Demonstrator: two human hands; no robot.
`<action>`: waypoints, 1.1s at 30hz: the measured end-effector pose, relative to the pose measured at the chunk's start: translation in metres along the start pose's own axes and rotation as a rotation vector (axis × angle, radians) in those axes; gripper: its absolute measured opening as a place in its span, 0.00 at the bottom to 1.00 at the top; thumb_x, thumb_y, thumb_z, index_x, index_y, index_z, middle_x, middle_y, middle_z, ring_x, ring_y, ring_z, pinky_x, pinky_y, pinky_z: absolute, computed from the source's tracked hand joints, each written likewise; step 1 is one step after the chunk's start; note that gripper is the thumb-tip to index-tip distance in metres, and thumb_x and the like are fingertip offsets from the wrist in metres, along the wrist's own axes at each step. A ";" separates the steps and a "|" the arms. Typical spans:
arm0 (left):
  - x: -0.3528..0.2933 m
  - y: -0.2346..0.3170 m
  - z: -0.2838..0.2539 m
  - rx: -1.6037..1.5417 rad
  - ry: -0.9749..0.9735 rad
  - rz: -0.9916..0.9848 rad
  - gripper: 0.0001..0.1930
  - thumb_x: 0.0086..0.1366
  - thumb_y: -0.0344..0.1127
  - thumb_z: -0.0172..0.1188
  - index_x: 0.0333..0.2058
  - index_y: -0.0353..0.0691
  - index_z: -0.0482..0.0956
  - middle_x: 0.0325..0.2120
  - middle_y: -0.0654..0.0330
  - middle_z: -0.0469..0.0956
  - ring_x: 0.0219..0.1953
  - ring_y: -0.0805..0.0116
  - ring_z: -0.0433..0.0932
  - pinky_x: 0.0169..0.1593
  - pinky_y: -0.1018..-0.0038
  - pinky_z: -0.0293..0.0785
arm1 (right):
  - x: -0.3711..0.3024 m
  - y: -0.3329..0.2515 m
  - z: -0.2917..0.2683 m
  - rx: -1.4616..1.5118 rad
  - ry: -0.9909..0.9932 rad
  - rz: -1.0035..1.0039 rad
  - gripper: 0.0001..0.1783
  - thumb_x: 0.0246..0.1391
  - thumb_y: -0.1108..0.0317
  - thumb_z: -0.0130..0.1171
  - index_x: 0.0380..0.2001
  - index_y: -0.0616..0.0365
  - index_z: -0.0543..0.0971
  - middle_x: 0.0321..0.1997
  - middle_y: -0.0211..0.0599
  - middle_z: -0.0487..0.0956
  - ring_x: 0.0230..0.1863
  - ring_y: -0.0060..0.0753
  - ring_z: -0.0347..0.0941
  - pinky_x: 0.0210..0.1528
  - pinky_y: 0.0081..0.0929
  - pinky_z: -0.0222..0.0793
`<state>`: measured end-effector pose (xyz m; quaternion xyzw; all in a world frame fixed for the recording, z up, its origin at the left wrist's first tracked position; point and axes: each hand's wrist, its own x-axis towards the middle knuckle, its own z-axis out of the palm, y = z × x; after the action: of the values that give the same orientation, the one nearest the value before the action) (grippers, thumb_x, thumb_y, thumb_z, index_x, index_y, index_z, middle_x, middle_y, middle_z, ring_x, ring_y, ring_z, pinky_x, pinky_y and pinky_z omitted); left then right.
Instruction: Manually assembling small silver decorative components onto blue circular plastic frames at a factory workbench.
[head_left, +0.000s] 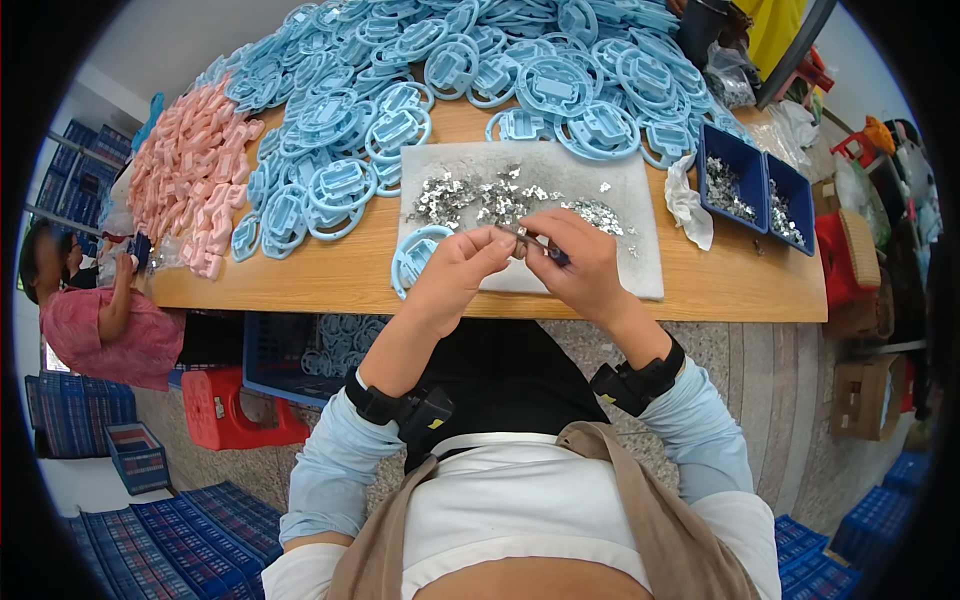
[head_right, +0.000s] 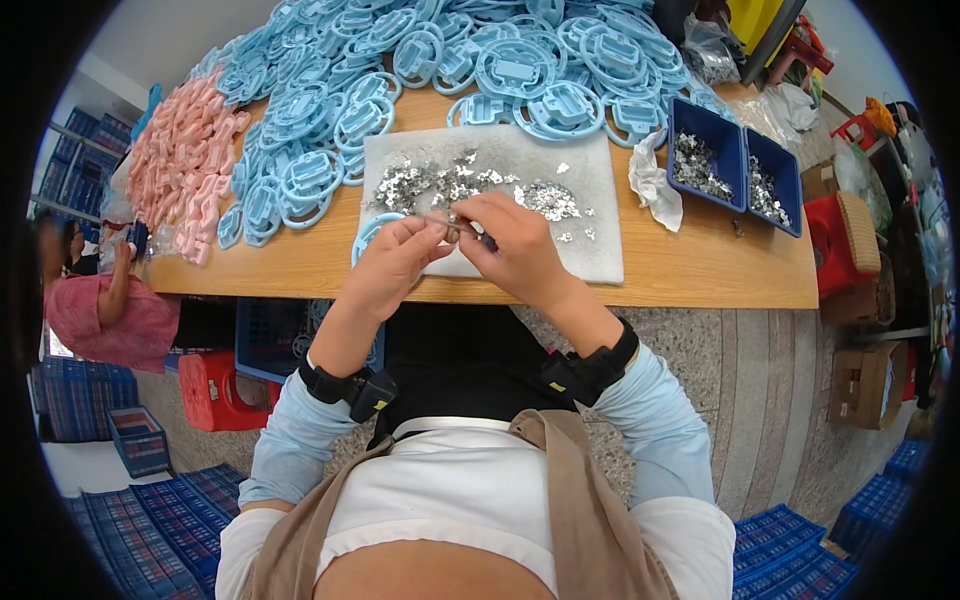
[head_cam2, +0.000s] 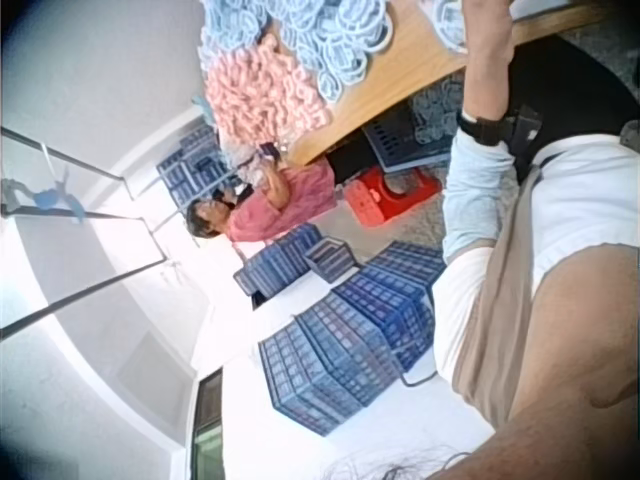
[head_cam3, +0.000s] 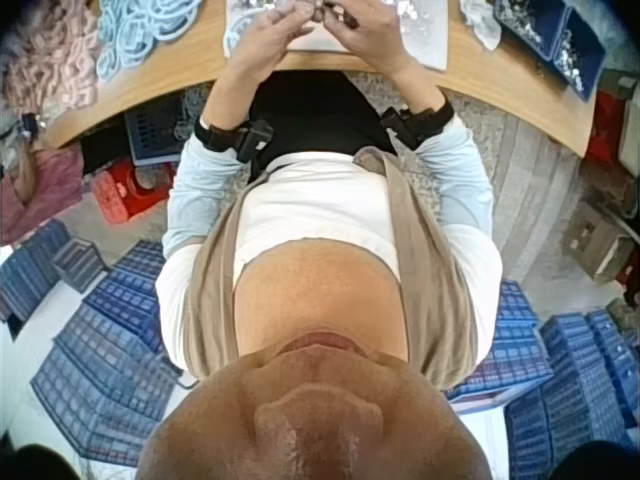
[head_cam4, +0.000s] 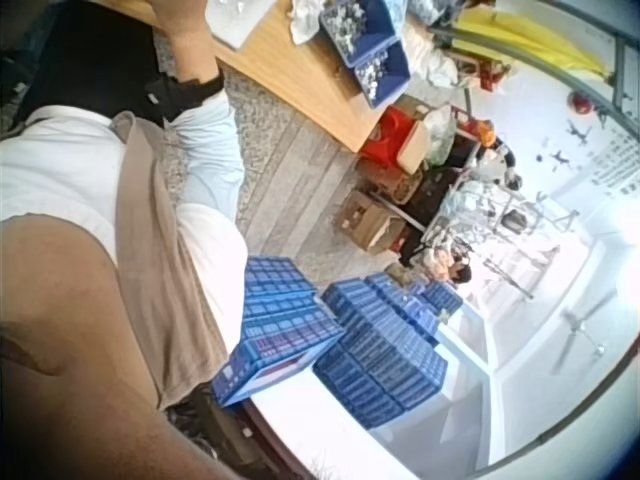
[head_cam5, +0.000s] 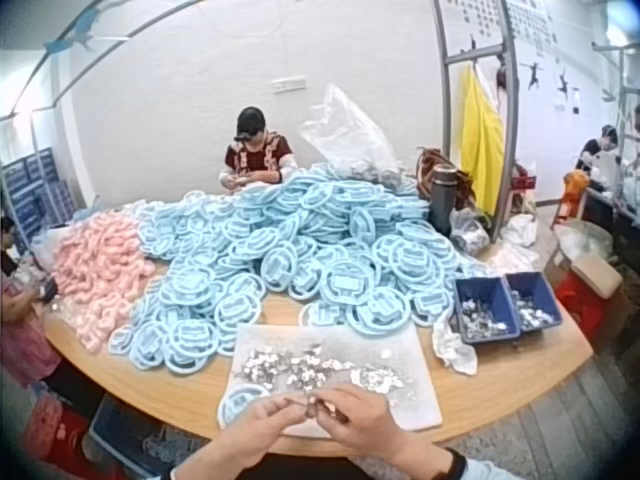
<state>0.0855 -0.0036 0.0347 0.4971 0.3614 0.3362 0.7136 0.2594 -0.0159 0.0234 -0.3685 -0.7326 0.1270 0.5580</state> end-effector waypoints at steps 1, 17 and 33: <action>0.000 0.001 0.000 0.048 0.015 0.019 0.10 0.61 0.39 0.55 0.35 0.38 0.76 0.32 0.66 0.76 0.39 0.77 0.70 0.44 0.78 0.64 | 0.001 -0.003 0.001 0.028 -0.004 0.086 0.11 0.40 0.77 0.60 0.32 0.62 0.76 0.28 0.35 0.76 0.19 0.26 0.69 0.22 0.21 0.66; 0.008 0.011 -0.002 0.522 0.192 0.302 0.07 0.57 0.30 0.57 0.28 0.31 0.77 0.22 0.60 0.78 0.28 0.77 0.74 0.36 0.80 0.70 | 0.006 0.000 -0.003 0.310 -0.105 0.468 0.08 0.41 0.72 0.62 0.29 0.59 0.79 0.22 0.26 0.75 0.16 0.13 0.59 0.18 0.14 0.56; -0.001 0.016 -0.014 -0.058 0.089 -0.051 0.07 0.56 0.33 0.57 0.28 0.35 0.80 0.25 0.60 0.79 0.29 0.74 0.76 0.38 0.81 0.68 | 0.008 -0.006 -0.007 0.383 -0.225 0.395 0.16 0.37 0.76 0.65 0.35 0.59 0.78 0.38 0.25 0.71 0.18 0.08 0.55 0.20 0.10 0.52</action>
<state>0.0712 0.0064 0.0472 0.4515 0.3955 0.3500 0.7192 0.2623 -0.0161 0.0356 -0.3756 -0.6667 0.4088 0.4973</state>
